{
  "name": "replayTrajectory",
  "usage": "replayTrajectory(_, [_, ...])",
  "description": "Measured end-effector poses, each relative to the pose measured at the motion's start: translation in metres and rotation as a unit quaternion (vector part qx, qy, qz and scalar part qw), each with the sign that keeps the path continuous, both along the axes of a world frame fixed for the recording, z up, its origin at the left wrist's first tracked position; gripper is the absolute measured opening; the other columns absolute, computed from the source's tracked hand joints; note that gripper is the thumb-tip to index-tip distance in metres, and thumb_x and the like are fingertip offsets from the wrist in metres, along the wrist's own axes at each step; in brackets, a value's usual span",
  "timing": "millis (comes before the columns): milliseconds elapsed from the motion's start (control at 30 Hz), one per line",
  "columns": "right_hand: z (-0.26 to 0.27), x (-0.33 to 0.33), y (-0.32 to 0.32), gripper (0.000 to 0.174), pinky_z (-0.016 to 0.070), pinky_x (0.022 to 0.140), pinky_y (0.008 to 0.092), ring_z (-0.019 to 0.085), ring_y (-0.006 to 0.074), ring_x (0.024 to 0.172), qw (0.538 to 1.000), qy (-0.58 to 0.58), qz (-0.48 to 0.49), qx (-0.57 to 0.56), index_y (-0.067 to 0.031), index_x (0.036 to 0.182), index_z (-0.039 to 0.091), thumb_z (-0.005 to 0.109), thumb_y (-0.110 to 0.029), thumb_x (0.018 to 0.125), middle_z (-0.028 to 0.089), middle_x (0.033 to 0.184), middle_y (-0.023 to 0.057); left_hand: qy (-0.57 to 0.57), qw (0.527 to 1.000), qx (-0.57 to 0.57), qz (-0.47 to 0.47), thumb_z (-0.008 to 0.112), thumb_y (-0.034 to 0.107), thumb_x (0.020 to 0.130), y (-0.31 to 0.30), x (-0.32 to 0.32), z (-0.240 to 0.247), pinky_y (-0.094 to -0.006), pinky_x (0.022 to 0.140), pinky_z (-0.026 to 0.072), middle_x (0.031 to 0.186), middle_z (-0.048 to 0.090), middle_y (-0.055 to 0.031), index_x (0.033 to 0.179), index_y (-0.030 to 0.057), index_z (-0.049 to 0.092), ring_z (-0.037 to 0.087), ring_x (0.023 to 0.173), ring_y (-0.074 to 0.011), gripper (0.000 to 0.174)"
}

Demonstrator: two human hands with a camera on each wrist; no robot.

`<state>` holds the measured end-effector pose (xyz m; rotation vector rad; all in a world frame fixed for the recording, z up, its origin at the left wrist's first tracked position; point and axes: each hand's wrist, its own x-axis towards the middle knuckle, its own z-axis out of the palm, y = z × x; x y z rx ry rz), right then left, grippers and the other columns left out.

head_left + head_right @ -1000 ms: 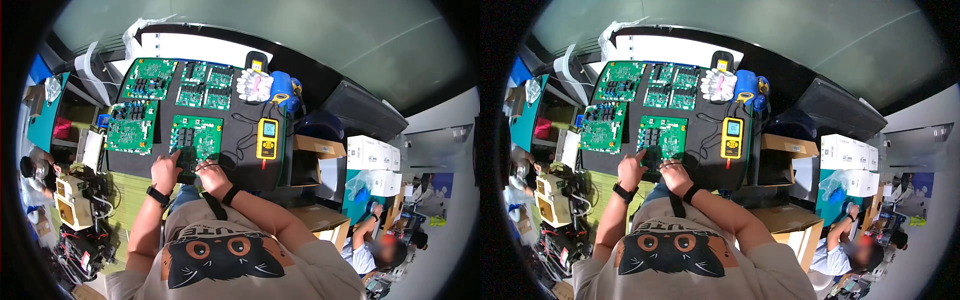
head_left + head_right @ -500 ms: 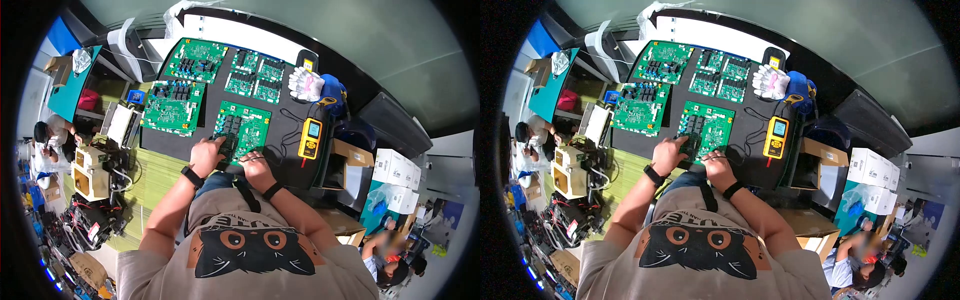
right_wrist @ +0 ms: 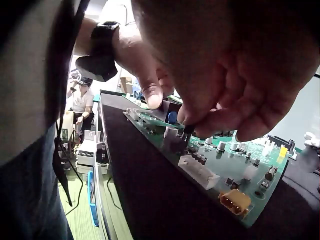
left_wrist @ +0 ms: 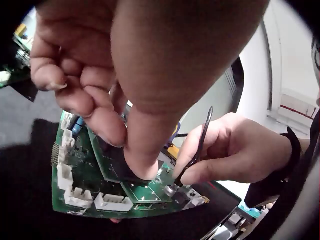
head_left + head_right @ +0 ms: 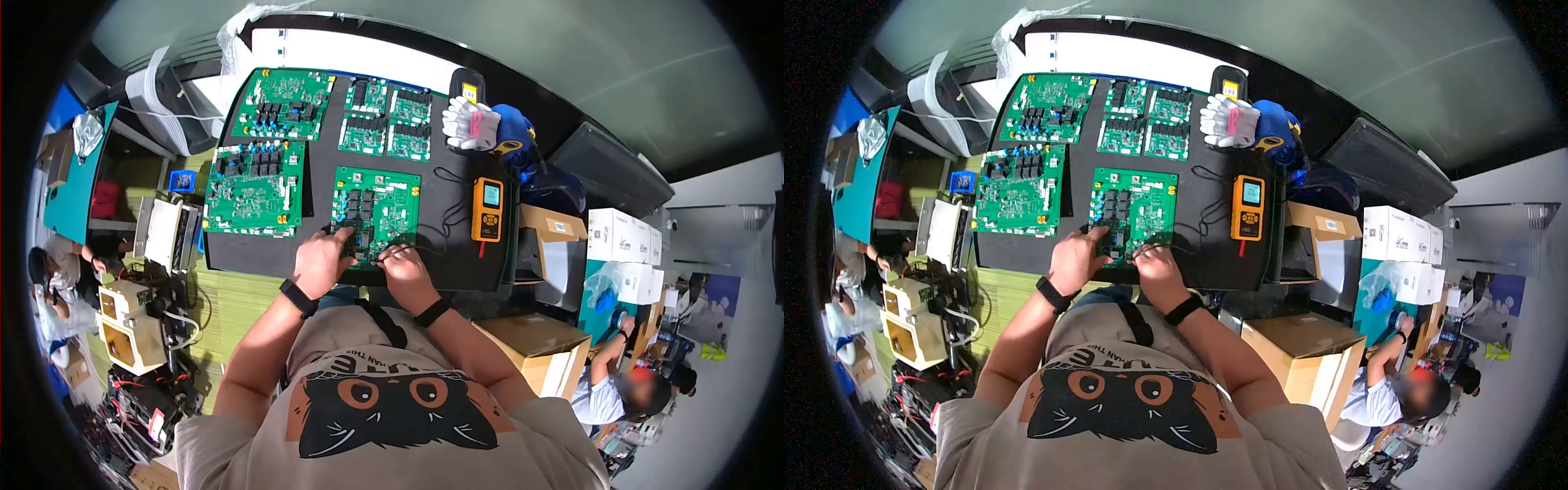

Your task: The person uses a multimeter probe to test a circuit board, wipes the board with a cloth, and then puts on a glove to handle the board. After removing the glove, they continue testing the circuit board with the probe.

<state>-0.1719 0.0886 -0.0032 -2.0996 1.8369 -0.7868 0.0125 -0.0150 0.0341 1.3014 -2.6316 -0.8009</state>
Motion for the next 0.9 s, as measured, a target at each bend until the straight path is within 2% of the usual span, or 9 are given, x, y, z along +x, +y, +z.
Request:
replayTrajectory(67, [-0.001, 0.002, 0.000, 0.006, 0.0499, 0.082, 0.0410, 0.064, 0.0295, 0.087, 1.000, 0.001, -0.012, 0.001, -0.0023, 0.077, 0.061, 0.067, -0.003, 0.078, 0.068, 0.088, 0.0111, 0.018, 0.999, -0.026, -0.009, 0.084, 0.024, 0.070, 0.001, 0.001, -0.003, -0.0413, 0.073, 0.0529, 0.083, 0.068, -0.0122, 0.126, 0.0118, 0.060, 0.065, 0.085, -0.0313, 0.062])
replayTrajectory(167, [-0.003, 0.004, 0.004, 0.004, 0.0505, 0.082, 0.0405, 0.064, 0.0288, 0.088, 1.000, 0.005, -0.022, 0.019, -0.0026, 0.077, 0.063, 0.067, -0.004, 0.080, 0.069, 0.086, 0.0108, 0.018, 0.999, -0.017, -0.030, 0.083, 0.024, 0.070, -0.002, 0.003, -0.009, -0.0419, 0.072, 0.0530, 0.086, 0.069, -0.0137, 0.126, 0.0119, 0.059, 0.066, 0.084, -0.0322, 0.063])
replayTrajectory(267, [0.001, 0.003, 0.008, 0.008, 0.0508, 0.085, 0.0399, 0.064, 0.0297, 0.091, 0.998, 0.001, -0.053, 0.041, -0.0028, 0.088, 0.069, 0.068, -0.009, 0.084, 0.069, 0.090, 0.0106, 0.015, 1.000, -0.015, -0.017, 0.083, 0.023, 0.071, 0.001, 0.004, -0.011, -0.0424, 0.071, 0.0530, 0.087, 0.069, -0.0135, 0.126, 0.0117, 0.059, 0.067, 0.083, -0.0324, 0.061])
replayTrajectory(367, [-0.003, 0.001, 0.010, 0.009, 0.0505, 0.087, 0.0398, 0.064, 0.0303, 0.092, 0.997, 0.004, -0.065, 0.028, -0.0033, 0.089, 0.069, 0.068, -0.011, 0.085, 0.069, 0.091, 0.0112, 0.026, 0.999, -0.013, -0.018, 0.083, 0.023, 0.071, 0.001, 0.005, -0.008, -0.0419, 0.071, 0.0533, 0.086, 0.069, -0.0147, 0.126, 0.0114, 0.059, 0.067, 0.083, -0.0331, 0.061])
replayTrajectory(400, [-0.004, 0.002, 0.010, 0.008, 0.0491, 0.089, 0.0404, 0.062, 0.0286, 0.094, 0.997, -0.002, -0.068, 0.030, -0.0025, 0.084, 0.066, 0.065, -0.010, 0.086, 0.069, 0.091, 0.0100, 0.029, 0.999, -0.014, -0.013, 0.083, 0.024, 0.071, 0.002, 0.005, -0.008, -0.0421, 0.071, 0.0533, 0.086, 0.069, -0.0152, 0.126, 0.0115, 0.059, 0.067, 0.083, -0.0335, 0.061])
replayTrajectory(600, [-0.007, -0.001, 0.007, 0.006, 0.0490, 0.089, 0.0401, 0.063, 0.0289, 0.092, 0.998, 0.009, -0.029, 0.050, -0.0017, 0.086, 0.065, 0.065, -0.008, 0.085, 0.068, 0.090, 0.0106, 0.034, 0.999, -0.013, 0.005, 0.082, 0.025, 0.072, 0.005, 0.004, -0.009, -0.0433, 0.071, 0.0532, 0.086, 0.068, -0.0160, 0.128, 0.0137, 0.059, 0.067, 0.083, -0.0344, 0.062])
replayTrajectory(667, [-0.007, -0.001, 0.007, 0.007, 0.0489, 0.088, 0.0408, 0.062, 0.0295, 0.092, 0.999, 0.002, -0.028, 0.042, -0.0014, 0.087, 0.064, 0.065, -0.008, 0.085, 0.068, 0.089, 0.0110, 0.021, 0.999, -0.031, 0.003, 0.082, 0.025, 0.072, 0.005, 0.004, -0.007, -0.0396, 0.071, 0.0549, 0.082, 0.070, -0.0120, 0.125, 0.0112, 0.060, 0.068, 0.083, -0.0299, 0.059])
replayTrajectory(767, [-0.003, -0.001, 0.004, 0.008, 0.0485, 0.086, 0.0422, 0.062, 0.0310, 0.091, 0.999, -0.011, -0.026, 0.029, -0.0011, 0.087, 0.064, 0.064, -0.009, 0.086, 0.067, 0.089, 0.0118, 0.033, 0.999, -0.011, 0.016, 0.083, 0.028, 0.071, 0.006, 0.004, -0.009, -0.0431, 0.071, 0.0532, 0.086, 0.069, -0.0156, 0.127, 0.0154, 0.060, 0.067, 0.082, -0.0340, 0.062])
replayTrajectory(900, [-0.003, 0.001, 0.006, 0.011, 0.0474, 0.085, 0.0437, 0.061, 0.0334, 0.090, 0.999, -0.033, -0.026, 0.001, -0.0008, 0.087, 0.063, 0.063, -0.012, 0.088, 0.065, 0.089, 0.0129, 0.036, 0.999, -0.019, 0.022, 0.083, 0.029, 0.071, 0.008, 0.006, -0.011, -0.0428, 0.070, 0.0532, 0.085, 0.069, -0.0149, 0.128, 0.0160, 0.060, 0.067, 0.081, -0.0333, 0.062])
